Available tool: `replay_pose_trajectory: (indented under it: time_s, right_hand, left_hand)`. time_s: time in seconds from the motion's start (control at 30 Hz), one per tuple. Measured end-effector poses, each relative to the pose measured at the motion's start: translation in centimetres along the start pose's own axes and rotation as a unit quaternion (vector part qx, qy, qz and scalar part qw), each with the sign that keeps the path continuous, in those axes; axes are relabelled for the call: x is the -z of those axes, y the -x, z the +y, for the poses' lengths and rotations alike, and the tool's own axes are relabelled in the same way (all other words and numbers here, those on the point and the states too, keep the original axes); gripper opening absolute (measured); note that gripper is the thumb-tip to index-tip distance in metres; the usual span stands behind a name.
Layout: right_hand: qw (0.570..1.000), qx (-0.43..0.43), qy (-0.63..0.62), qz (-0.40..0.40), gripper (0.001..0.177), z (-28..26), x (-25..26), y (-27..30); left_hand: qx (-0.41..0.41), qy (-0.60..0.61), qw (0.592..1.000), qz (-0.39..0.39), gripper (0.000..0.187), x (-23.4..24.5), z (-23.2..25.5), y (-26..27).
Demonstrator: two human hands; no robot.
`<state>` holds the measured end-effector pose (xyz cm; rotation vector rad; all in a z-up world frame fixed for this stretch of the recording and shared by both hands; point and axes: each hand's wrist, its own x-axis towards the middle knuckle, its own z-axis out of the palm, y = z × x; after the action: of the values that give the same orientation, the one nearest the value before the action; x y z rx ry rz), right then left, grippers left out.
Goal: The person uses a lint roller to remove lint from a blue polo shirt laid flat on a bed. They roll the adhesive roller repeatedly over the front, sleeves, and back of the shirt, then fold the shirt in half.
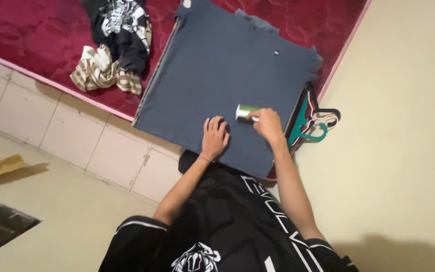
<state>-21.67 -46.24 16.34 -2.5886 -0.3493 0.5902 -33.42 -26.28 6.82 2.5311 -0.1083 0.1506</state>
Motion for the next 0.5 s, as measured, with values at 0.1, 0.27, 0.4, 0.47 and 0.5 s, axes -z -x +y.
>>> replay_pose_trajectory:
  time_s: [0.1,0.27,0.4,0.47,0.5]
  right_hand:
    - [1.000,-0.015,0.002,-0.008,0.041,-0.4,-0.2,0.2]
    - [0.976,0.087,-0.084,0.184,0.042,0.8,-1.2,-1.6]
    - [0.987,0.053,-0.064,0.136,0.038,0.1,-1.4,-1.4]
    - [0.998,-0.009,-0.030,0.057,0.033,-0.2,-1.1,-0.2]
    - [0.999,-0.012,-0.023,0.048,0.035,-0.5,-0.9,-0.1]
  left_hand:
    - [0.002,0.004,1.000,0.007,0.039,-0.2,0.1,0.2]
    - [0.005,-0.006,1.000,0.014,0.038,-0.2,-0.1,0.0]
    - [0.004,-0.009,1.000,0.016,0.038,-0.2,0.1,0.1]
    - [0.008,-0.006,1.000,0.016,0.038,-0.2,0.2,0.5]
    - [0.009,-0.007,1.000,0.021,0.038,-0.1,0.1,0.1]
